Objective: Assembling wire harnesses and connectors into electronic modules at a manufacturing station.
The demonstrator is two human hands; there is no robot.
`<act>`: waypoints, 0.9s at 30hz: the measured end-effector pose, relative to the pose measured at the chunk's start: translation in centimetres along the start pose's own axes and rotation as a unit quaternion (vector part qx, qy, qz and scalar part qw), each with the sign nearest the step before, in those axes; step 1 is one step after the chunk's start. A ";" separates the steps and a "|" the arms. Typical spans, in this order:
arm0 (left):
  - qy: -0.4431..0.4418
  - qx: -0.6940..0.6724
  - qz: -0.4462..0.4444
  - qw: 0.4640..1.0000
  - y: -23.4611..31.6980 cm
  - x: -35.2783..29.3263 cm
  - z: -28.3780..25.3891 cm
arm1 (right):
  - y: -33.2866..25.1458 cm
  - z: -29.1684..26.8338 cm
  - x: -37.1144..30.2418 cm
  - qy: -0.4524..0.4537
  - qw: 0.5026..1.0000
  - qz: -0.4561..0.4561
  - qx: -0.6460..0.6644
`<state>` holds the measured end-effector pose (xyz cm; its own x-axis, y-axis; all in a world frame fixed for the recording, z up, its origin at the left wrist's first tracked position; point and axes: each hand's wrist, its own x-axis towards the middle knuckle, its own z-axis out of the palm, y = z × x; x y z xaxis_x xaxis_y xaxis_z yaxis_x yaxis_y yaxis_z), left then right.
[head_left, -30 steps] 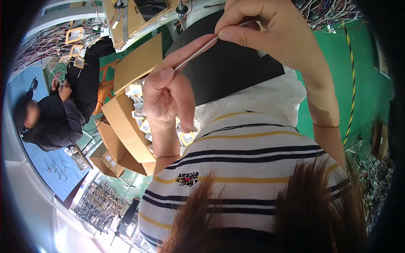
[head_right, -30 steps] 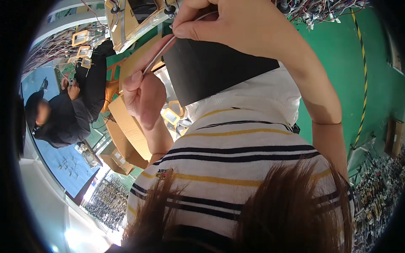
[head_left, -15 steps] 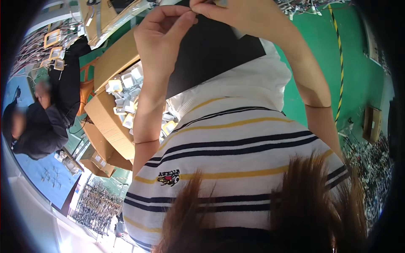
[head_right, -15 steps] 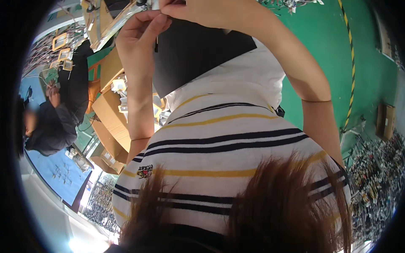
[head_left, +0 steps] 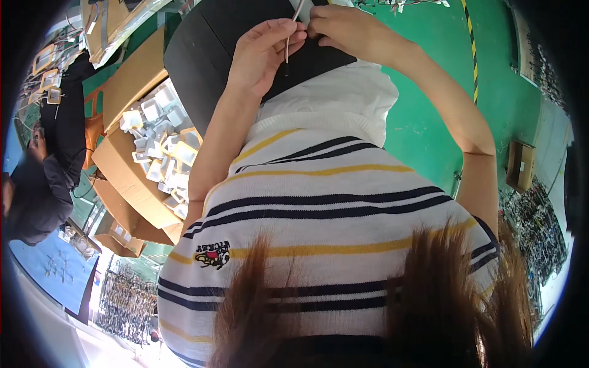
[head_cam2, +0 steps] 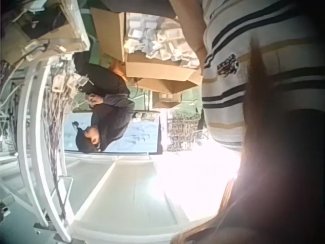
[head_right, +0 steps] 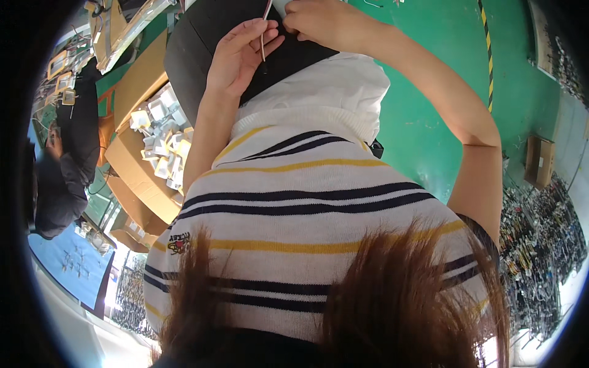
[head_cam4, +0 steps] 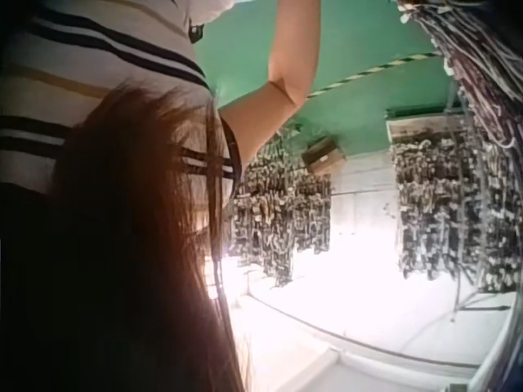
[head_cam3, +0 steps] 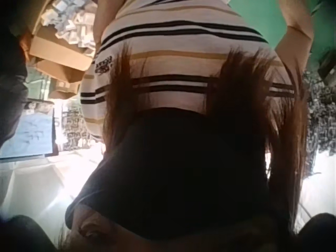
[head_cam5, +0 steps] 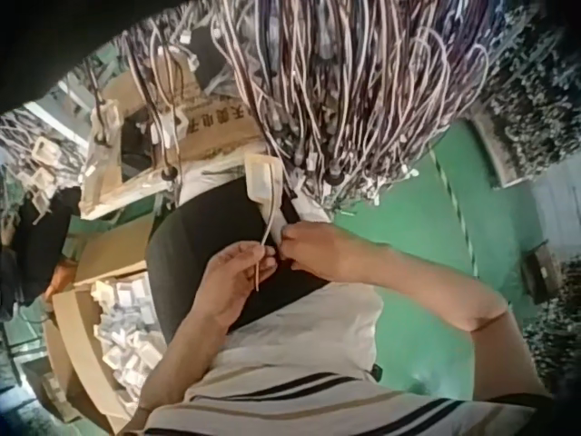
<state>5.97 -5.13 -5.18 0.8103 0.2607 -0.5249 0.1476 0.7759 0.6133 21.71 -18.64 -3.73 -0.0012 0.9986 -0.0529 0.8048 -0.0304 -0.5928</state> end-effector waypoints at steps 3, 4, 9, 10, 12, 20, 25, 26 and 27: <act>-0.010 -0.050 -0.003 0.999 -0.1 0.2 -0.9 | 0.5 0.2 0.9 -0.006 0.992 -0.077 -0.096; -0.019 -0.063 -0.009 0.998 -0.2 0.3 -1.2 | 0.5 0.3 1.2 -0.044 0.989 -0.054 -0.127; -0.053 -0.085 -0.027 0.995 -0.9 0.8 -2.0 | 0.8 1.8 1.1 -0.120 0.956 -0.042 -0.264; -0.070 -0.105 -0.046 0.991 -1.1 0.9 -2.1 | 0.3 1.8 0.1 -0.039 0.967 -0.069 -0.243; -0.089 -0.129 -0.064 0.985 -1.3 1.0 -2.0 | -0.1 1.3 -1.4 0.039 0.969 -0.094 -0.224; -0.071 -0.184 -0.120 0.973 -2.0 1.8 -2.1 | 0.4 2.8 -4.9 0.114 0.979 -0.074 -0.149; -0.197 -0.204 -0.049 0.958 -3.9 3.8 -2.3 | -0.2 1.9 -5.2 0.126 0.987 -0.062 -0.073; -0.300 -0.202 0.005 0.932 -4.8 4.6 -2.8 | -0.2 1.6 -5.2 0.124 0.991 -0.038 -0.031; -0.302 -0.201 0.006 0.932 -4.3 4.4 -2.4 | -0.9 0.5 -4.8 0.124 0.991 -0.039 -0.033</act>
<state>7.53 -5.99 -11.52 0.9998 -0.0057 -0.0164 0.0101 0.9593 0.2823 20.71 -23.45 -3.38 0.0753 0.9779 0.1950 0.8455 0.0411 -0.5325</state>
